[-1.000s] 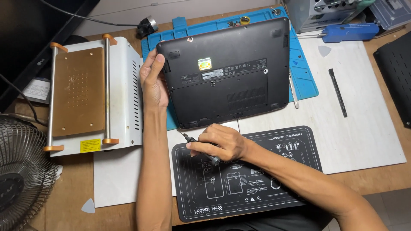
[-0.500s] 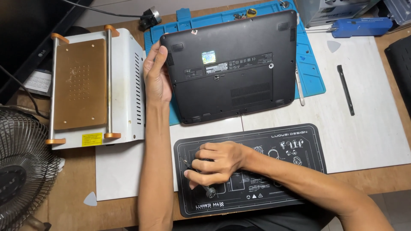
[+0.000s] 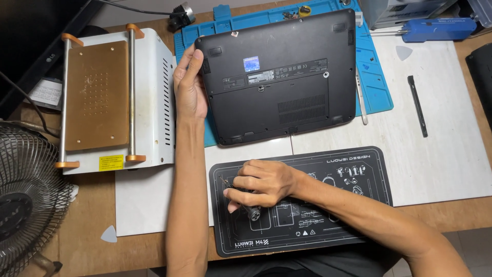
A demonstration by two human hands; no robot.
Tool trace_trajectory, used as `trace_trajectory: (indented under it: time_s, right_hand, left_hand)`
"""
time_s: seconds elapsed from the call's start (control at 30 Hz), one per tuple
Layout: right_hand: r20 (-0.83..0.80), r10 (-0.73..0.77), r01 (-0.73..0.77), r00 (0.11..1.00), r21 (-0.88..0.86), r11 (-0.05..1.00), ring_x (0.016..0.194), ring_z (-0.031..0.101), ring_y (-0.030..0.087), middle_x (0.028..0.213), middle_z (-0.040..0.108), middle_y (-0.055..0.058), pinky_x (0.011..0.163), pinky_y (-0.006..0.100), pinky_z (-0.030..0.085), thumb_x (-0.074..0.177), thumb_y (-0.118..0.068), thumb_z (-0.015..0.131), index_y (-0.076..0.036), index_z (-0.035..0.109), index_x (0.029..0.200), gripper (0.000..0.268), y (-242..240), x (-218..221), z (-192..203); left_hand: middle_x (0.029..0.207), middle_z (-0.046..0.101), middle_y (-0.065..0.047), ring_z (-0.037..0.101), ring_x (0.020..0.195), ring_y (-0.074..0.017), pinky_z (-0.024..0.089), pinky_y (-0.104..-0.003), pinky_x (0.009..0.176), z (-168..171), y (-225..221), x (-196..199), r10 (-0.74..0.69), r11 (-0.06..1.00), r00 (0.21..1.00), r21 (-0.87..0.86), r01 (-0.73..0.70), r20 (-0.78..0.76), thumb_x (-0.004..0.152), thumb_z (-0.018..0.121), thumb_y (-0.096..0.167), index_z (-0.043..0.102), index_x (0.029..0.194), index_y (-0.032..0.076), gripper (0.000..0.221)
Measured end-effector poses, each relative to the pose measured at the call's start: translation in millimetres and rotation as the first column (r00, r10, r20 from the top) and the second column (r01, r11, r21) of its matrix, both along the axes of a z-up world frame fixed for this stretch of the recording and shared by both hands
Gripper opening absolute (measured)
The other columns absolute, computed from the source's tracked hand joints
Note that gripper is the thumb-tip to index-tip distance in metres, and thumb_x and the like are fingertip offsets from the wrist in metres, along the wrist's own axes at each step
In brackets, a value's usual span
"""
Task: Using a screwdriver to remove screws from the bottom casing of a laptop for disassembly.
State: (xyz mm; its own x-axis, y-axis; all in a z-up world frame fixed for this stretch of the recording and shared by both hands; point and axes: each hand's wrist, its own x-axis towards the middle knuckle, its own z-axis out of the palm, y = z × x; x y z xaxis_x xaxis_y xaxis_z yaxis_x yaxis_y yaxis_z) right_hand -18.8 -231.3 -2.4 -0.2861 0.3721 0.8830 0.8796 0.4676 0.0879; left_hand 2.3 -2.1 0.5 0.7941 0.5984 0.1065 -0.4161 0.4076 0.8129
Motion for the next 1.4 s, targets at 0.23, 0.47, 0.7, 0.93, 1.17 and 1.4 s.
trace_trajectory:
  time_s: [0.23, 0.47, 0.7, 0.93, 1.17, 1.4]
  right_hand:
    - [-0.043, 0.011, -0.012, 0.999, -0.021, 1.000, 0.062, 0.053, 0.014, 0.086, 0.059, 0.004, 0.056, 0.025, 0.048, 0.104, -0.033, 0.070, -0.005, 0.069, 0.107, 0.028, -1, 1, -1]
    - [-0.025, 0.013, -0.014, 1.000, -0.017, 1.000, 0.063, 0.054, 0.015, 0.085, 0.058, 0.004, 0.056, 0.026, 0.048, 0.104, -0.033, 0.070, -0.006, 0.068, 0.107, 0.028, -1, 1, 1]
    - [-0.022, 0.013, -0.013, 1.000, -0.018, 1.000, 0.062, 0.052, 0.015, 0.086, 0.057, 0.005, 0.055, 0.026, 0.047, 0.104, -0.034, 0.070, -0.005, 0.068, 0.109, 0.030, -2, 2, 0]
    - [-0.209, 0.040, -0.027, 0.977, 0.065, 0.998, 0.061, 0.061, 0.017, 0.079, 0.064, 0.007, 0.056, 0.029, 0.058, 0.087, -0.031, 0.084, -0.012, 0.074, 0.093, 0.023, 3, -8, -14]
    - [-0.199, 0.036, -0.023, 0.979, 0.069, 0.997, 0.061, 0.060, 0.017, 0.078, 0.063, 0.007, 0.057, 0.029, 0.057, 0.086, -0.030, 0.085, -0.010, 0.073, 0.092, 0.023, 3, -7, -12]
    - [-0.202, 0.036, -0.025, 0.979, 0.054, 0.998, 0.061, 0.060, 0.018, 0.078, 0.064, 0.008, 0.058, 0.029, 0.057, 0.086, -0.030, 0.085, -0.010, 0.074, 0.092, 0.024, 3, -7, -13]
  left_hand:
    - [0.110, 0.075, -0.008, 0.070, 0.102, -0.0203, 0.059, -0.035, 0.094, -2, 1, 0, -0.010, 1.000, 1.000, -0.011, 0.010, 0.003, 0.093, 0.076, 0.025, 0.069, 0.123, 0.006, 0.036]
    - [0.116, 0.074, -0.012, 0.071, 0.107, -0.0245, 0.060, -0.038, 0.095, 1, 2, -4, -0.069, 0.998, 0.995, 0.001, 0.069, 0.076, 0.092, 0.079, 0.026, 0.067, 0.127, 0.006, 0.042]
    - [0.118, 0.072, -0.010, 0.068, 0.108, -0.0290, 0.060, -0.046, 0.094, -12, 11, -9, -0.182, 0.982, 0.969, -0.020, 0.187, 0.166, 0.082, 0.092, 0.035, 0.070, 0.126, 0.012, 0.054]
    - [0.096, 0.076, -0.011, 0.076, 0.093, -0.0198, 0.064, -0.033, 0.088, 9, -4, -8, -0.168, 0.986, 0.932, 0.060, 0.157, 0.321, 0.089, 0.082, 0.026, 0.073, 0.113, 0.012, 0.029]
    - [0.098, 0.076, -0.014, 0.076, 0.094, -0.0219, 0.064, -0.035, 0.089, -2, 1, -5, -0.169, 0.986, 0.935, 0.045, 0.163, 0.312, 0.090, 0.079, 0.023, 0.073, 0.115, 0.012, 0.027]
    - [0.099, 0.076, -0.012, 0.076, 0.095, -0.0204, 0.064, -0.033, 0.089, 9, -7, -9, -0.152, 0.988, 0.939, 0.039, 0.148, 0.308, 0.092, 0.079, 0.023, 0.073, 0.120, 0.012, 0.031]
